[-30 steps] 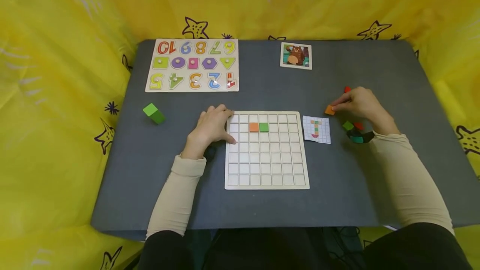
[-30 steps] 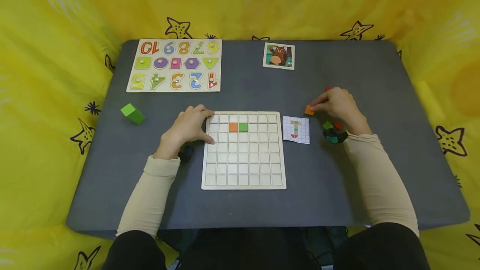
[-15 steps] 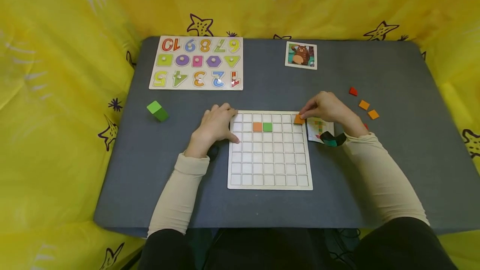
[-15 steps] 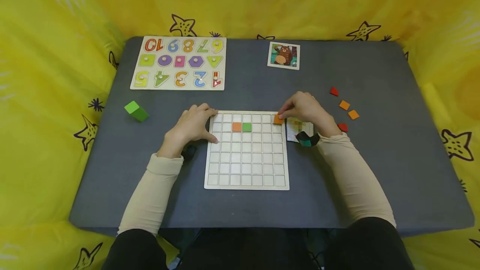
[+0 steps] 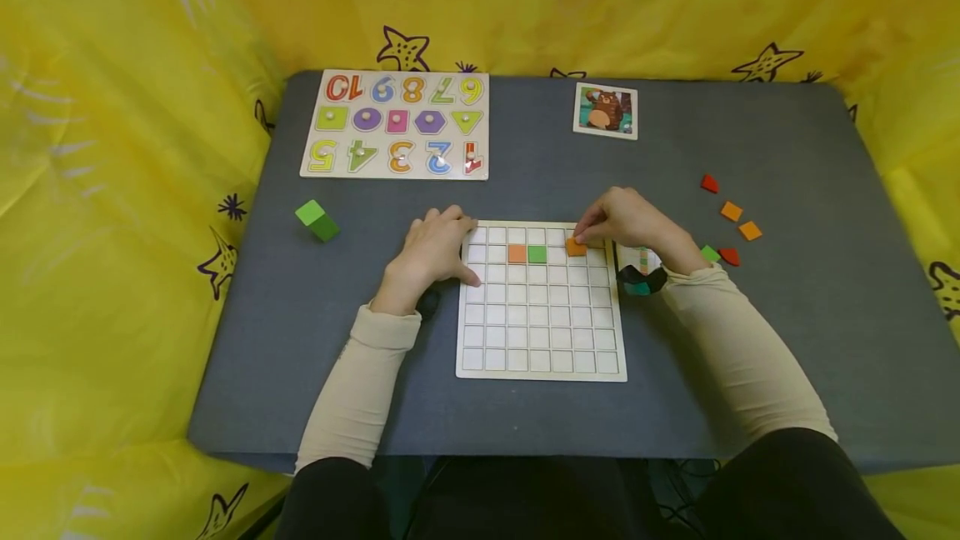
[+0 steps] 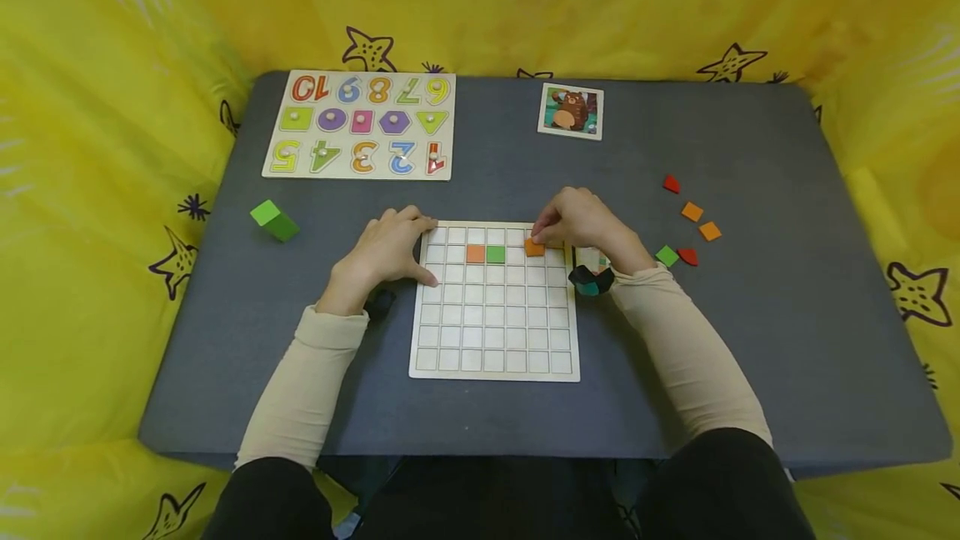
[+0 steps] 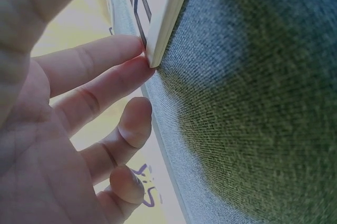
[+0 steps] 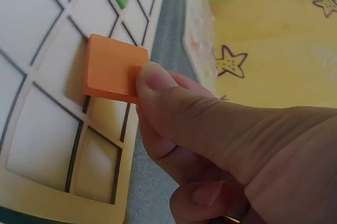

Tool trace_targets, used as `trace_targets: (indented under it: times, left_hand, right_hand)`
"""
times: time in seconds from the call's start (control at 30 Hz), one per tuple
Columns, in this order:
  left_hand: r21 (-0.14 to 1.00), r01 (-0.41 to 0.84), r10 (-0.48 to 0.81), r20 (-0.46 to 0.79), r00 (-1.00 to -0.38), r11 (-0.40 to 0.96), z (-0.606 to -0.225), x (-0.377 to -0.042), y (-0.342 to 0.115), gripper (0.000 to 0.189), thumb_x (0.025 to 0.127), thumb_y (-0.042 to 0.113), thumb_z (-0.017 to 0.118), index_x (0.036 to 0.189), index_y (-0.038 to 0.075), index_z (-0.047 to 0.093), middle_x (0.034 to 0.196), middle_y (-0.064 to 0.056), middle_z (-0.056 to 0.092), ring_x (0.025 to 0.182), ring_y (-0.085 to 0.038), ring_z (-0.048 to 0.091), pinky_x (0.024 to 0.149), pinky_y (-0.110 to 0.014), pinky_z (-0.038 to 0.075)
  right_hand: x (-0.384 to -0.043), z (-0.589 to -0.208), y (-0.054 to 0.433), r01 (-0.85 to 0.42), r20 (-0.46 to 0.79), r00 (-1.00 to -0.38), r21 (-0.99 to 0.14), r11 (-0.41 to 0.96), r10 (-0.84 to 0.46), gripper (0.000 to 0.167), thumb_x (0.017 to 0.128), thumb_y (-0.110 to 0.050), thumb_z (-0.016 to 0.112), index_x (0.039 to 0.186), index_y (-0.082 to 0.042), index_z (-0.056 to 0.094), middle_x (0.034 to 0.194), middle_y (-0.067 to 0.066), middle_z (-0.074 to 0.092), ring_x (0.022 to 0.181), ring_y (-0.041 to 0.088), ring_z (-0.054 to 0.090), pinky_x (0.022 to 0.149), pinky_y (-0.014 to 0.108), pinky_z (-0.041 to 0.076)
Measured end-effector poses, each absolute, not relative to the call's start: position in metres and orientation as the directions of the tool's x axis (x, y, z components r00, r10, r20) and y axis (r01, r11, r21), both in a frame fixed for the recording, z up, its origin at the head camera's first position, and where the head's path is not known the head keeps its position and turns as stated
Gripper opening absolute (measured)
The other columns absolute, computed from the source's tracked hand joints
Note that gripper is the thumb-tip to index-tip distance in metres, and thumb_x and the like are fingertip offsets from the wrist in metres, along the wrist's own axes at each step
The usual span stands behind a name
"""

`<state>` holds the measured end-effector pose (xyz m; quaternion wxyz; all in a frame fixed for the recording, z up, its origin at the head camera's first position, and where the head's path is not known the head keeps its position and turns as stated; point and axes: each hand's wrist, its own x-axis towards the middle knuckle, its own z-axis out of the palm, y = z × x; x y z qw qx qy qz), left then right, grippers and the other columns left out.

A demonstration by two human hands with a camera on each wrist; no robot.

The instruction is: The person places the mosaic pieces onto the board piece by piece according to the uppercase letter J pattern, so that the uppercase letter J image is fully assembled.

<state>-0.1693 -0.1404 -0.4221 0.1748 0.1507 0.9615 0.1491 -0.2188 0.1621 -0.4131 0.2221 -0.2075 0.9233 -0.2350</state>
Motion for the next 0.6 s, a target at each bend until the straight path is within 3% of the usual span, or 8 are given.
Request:
trace_targets:
  times: [0.3, 0.6]
  left_hand:
    - [0.332, 0.233, 0.336, -0.298, -0.893, 0.914, -0.422, -0.168, -0.140, 0.095, 0.070, 0.040, 0.096, 0.149, 0.008, 0.055, 0.148, -0.010, 0.055, 0.125, -0.037, 0.051, 0.099, -0.048, 0.043]
    - [0.326, 0.237, 0.338, -0.301, -0.892, 0.915, -0.422, -0.169, -0.141, 0.095, 0.070, 0.040, 0.096, 0.150, 0.008, 0.055, 0.149, -0.010, 0.054, 0.125, -0.036, 0.051, 0.099, -0.048, 0.043]
  right_hand:
    - [-0.217, -0.421, 0.152, -0.265, -0.308, -0.803, -0.583, 0.768, -0.511, 0.014, 0.093, -0.019, 0.077, 0.099, -0.007, 0.084, 0.097, 0.012, 0.082, 0.088, 0.022, 0.071, 0.071, 0.028, 0.049]
    - [-0.210, -0.429, 0.138, -0.298, -0.295, -0.820, -0.512, 0.806, -0.491, 0.011, 0.090, -0.021, 0.081, 0.094, -0.012, 0.085, 0.092, 0.007, 0.082, 0.093, 0.028, 0.072, 0.077, 0.034, 0.049]
